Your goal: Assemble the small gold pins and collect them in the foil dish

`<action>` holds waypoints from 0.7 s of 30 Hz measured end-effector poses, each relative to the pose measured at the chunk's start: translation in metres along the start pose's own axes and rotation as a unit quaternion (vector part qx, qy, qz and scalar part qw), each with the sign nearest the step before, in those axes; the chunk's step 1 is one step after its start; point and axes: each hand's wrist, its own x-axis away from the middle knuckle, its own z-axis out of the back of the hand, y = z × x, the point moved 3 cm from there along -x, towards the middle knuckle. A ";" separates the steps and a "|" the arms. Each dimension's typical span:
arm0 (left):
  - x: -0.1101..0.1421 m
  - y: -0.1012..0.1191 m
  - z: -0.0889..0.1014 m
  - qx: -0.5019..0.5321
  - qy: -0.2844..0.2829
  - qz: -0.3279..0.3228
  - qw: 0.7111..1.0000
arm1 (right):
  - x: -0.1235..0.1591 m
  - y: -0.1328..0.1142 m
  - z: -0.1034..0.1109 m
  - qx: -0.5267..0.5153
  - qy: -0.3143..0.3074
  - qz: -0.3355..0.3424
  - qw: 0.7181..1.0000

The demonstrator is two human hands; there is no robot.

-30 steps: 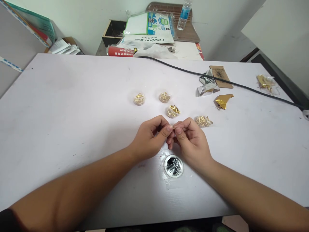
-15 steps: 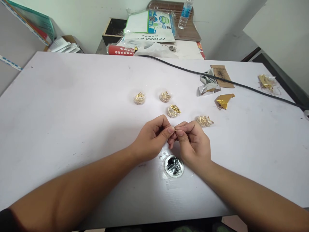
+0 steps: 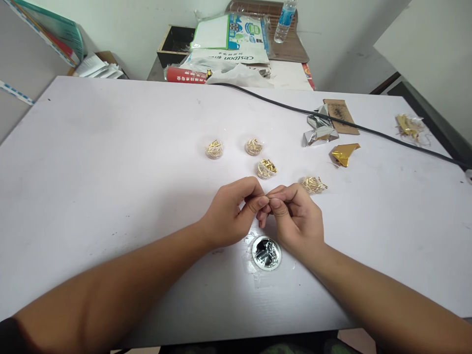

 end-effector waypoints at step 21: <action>-0.002 0.010 0.007 -0.239 0.034 -0.225 0.944 | -0.006 0.001 0.001 -0.073 -0.061 -0.101 0.990</action>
